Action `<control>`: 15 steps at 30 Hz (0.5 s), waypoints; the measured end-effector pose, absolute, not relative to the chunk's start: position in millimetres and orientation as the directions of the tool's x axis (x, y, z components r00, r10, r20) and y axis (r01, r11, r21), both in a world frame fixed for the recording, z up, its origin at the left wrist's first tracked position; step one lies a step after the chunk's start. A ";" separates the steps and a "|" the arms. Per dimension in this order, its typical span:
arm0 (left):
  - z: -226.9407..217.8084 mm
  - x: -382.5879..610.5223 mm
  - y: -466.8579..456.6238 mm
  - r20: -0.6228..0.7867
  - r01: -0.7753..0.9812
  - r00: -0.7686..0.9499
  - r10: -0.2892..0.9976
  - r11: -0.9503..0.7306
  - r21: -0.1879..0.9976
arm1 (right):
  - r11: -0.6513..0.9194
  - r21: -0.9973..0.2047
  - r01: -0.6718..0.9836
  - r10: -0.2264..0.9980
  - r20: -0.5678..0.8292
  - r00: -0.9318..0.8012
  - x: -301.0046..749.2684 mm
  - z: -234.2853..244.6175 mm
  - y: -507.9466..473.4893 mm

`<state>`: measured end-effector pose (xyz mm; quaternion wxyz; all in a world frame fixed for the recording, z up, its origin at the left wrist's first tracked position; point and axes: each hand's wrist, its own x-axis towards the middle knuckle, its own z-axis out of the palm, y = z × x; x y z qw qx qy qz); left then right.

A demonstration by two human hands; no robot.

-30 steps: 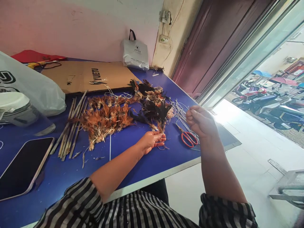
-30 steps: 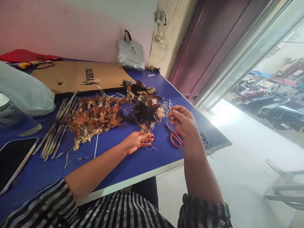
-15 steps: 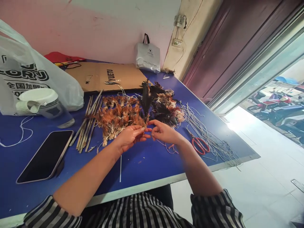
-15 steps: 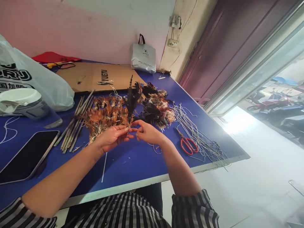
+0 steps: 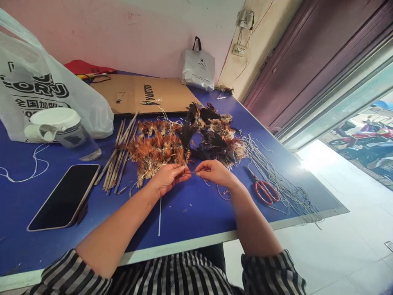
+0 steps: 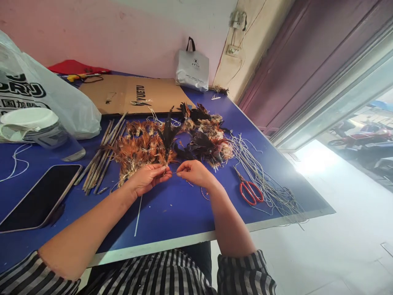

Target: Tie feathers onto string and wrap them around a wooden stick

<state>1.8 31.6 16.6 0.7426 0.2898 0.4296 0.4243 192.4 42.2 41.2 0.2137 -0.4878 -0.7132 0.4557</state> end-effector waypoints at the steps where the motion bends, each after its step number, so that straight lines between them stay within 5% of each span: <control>1: 16.6 1.2 31.3 -0.402 -0.380 0.273 0.874 0.482 0.790 | 0.122 -0.851 0.511 0.889 -0.135 -0.437 194.6 41.7 42.3; 9: 13.2 -2.6 28.5 -0.374 -0.443 0.335 0.865 0.495 0.747 | 0.157 -0.822 0.547 0.987 0.123 -0.099 196.9 42.8 38.1; 15: 8.1 -1.7 28.5 -0.320 -0.511 0.311 0.895 0.441 0.738 | 0.216 -0.803 0.555 0.965 0.090 -0.246 164.5 34.6 20.1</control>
